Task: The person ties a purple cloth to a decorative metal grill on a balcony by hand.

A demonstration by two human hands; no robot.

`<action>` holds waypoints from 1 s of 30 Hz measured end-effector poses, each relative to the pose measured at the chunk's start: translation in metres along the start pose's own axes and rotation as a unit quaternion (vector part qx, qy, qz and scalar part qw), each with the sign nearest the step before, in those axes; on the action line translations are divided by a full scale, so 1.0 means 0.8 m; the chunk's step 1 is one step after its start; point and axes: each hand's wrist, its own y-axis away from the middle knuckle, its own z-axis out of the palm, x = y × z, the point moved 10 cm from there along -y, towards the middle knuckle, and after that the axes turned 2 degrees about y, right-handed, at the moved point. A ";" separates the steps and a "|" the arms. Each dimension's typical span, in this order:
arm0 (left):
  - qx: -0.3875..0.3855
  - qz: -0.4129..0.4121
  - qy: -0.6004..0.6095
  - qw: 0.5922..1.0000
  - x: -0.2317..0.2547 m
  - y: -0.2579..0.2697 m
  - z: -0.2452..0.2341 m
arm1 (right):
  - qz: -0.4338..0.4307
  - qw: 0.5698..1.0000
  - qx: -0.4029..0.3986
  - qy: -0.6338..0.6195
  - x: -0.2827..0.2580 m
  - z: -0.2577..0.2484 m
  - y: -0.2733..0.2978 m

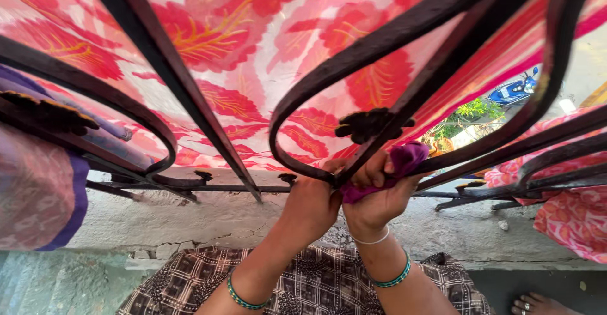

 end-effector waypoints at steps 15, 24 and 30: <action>-0.053 -0.006 0.077 0.996 0.012 0.000 0.009 | -0.348 0.709 -0.140 0.598 -0.198 0.252 -0.074; -0.039 0.033 0.075 0.996 0.028 -0.008 -0.012 | -0.233 0.762 -0.125 0.591 -0.211 0.228 -0.097; -0.030 0.026 0.037 0.999 0.037 -0.004 -0.024 | -0.010 0.975 0.008 0.221 -0.127 0.073 -0.056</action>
